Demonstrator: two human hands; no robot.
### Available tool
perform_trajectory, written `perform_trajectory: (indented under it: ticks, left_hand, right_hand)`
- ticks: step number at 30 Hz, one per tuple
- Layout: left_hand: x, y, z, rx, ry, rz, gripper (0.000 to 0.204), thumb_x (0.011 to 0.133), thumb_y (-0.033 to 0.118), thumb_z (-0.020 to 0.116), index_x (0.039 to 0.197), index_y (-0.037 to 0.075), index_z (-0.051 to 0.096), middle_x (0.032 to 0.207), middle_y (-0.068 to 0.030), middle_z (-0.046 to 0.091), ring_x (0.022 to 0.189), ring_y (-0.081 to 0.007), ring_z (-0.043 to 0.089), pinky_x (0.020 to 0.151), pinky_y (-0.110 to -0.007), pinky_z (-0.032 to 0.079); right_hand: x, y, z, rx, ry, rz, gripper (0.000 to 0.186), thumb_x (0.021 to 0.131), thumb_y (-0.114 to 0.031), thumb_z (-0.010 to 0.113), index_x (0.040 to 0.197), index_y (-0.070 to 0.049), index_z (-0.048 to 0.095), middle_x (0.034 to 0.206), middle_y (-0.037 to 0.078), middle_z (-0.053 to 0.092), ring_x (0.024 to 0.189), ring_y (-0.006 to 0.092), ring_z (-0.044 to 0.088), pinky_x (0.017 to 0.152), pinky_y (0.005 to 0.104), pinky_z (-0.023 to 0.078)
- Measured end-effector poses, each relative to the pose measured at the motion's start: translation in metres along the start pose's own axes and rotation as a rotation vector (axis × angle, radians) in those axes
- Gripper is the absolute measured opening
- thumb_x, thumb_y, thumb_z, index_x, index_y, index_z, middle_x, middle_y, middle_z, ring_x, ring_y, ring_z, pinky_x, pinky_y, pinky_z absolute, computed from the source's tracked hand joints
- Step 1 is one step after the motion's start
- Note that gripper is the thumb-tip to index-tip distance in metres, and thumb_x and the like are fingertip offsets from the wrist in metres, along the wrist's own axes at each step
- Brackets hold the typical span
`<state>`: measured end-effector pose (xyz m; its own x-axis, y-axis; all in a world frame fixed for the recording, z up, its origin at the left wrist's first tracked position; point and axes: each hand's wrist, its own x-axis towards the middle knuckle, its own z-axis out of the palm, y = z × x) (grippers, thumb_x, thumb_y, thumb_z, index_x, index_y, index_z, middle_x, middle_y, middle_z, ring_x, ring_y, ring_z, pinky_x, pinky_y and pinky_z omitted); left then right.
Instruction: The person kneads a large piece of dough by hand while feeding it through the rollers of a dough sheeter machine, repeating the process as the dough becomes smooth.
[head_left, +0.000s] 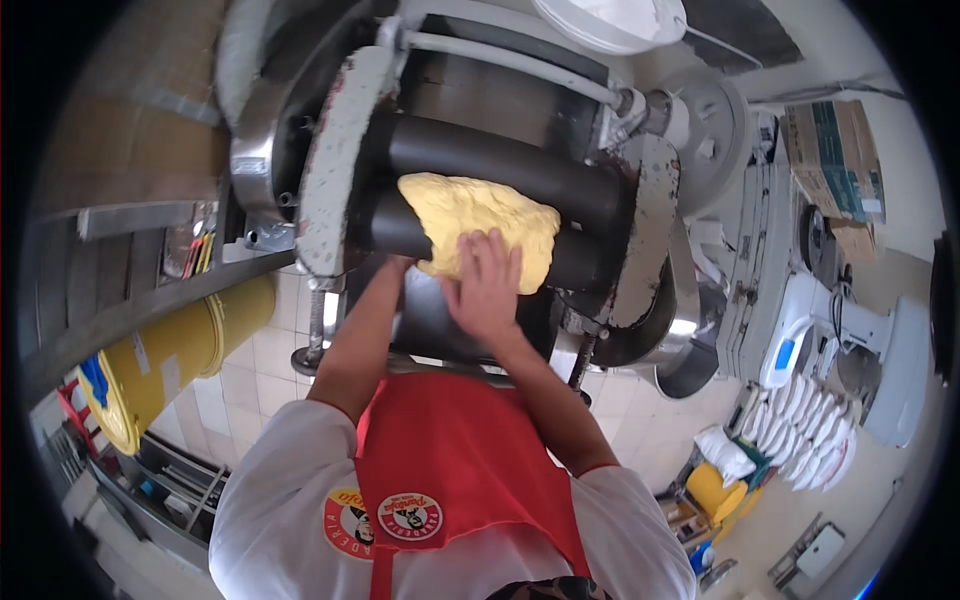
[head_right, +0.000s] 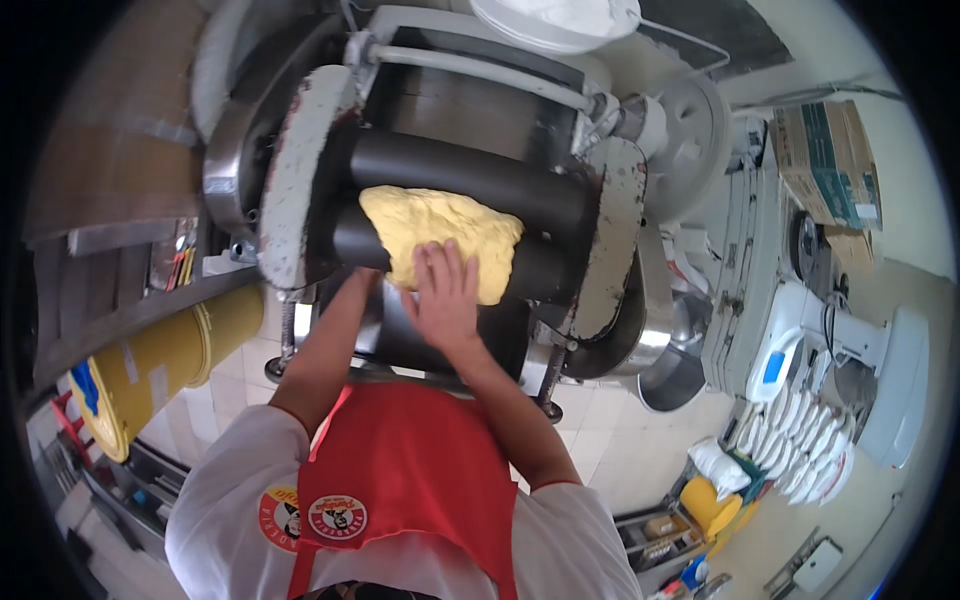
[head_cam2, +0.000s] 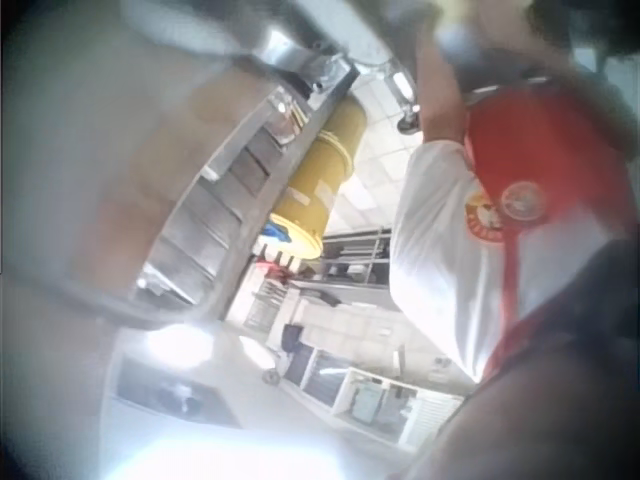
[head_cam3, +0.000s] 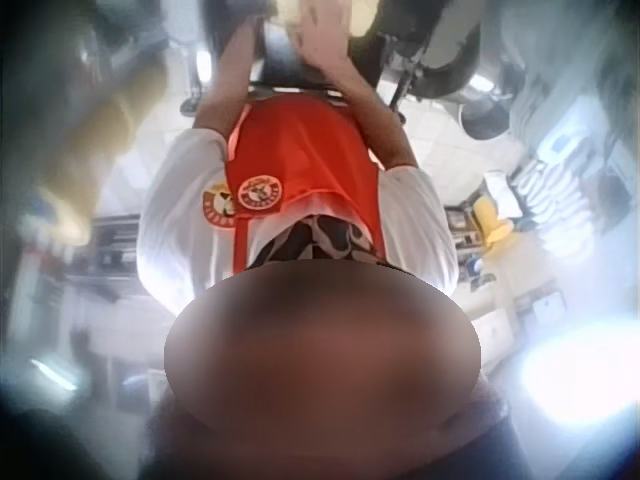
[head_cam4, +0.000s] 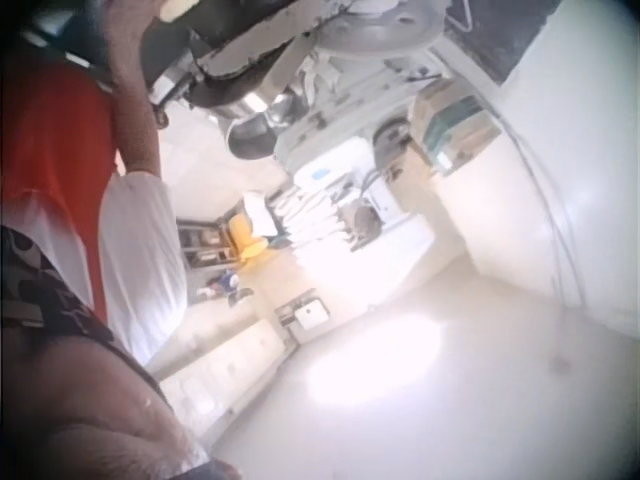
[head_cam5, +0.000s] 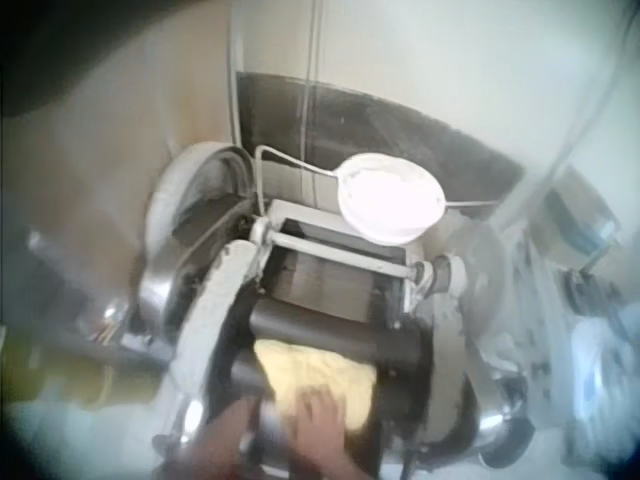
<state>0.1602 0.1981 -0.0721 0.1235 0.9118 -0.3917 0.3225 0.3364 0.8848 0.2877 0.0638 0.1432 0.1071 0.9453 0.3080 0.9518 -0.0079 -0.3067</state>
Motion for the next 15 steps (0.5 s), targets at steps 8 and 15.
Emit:
perform_trajectory:
  ticks: [8, 15]
  left_hand:
    - [0.026, -0.003, 0.018, 0.346, -0.229, -0.048, 0.056, 0.096, 0.044, 0.062, 0.130, -0.001, 0.063, 0.104, -0.0106, 0.067, 0.091, -0.0230, 0.063, 0.070, -0.037, 0.050]
    - [-0.008, 0.015, 0.004, 0.508, -0.380, -0.113, 0.052, 0.096, 0.045, 0.062, 0.123, 0.000, 0.066, 0.091, -0.0080, 0.066, 0.077, -0.0200, 0.061, 0.061, -0.034, 0.047]
  right_hand:
    - [-0.153, 0.026, -0.070, 0.070, -0.087, 0.397, 0.073, 0.088, -0.025, 0.077, 0.153, -0.010, 0.047, 0.156, 0.021, 0.044, 0.148, 0.0440, 0.036, 0.121, 0.0636, 0.020]
    - [-0.253, 0.062, -0.085, -0.260, -0.117, 1.081, 0.040, 0.089, -0.029, 0.073, 0.115, 0.001, 0.070, 0.123, 0.020, 0.070, 0.119, 0.0364, 0.065, 0.102, 0.0477, 0.048]
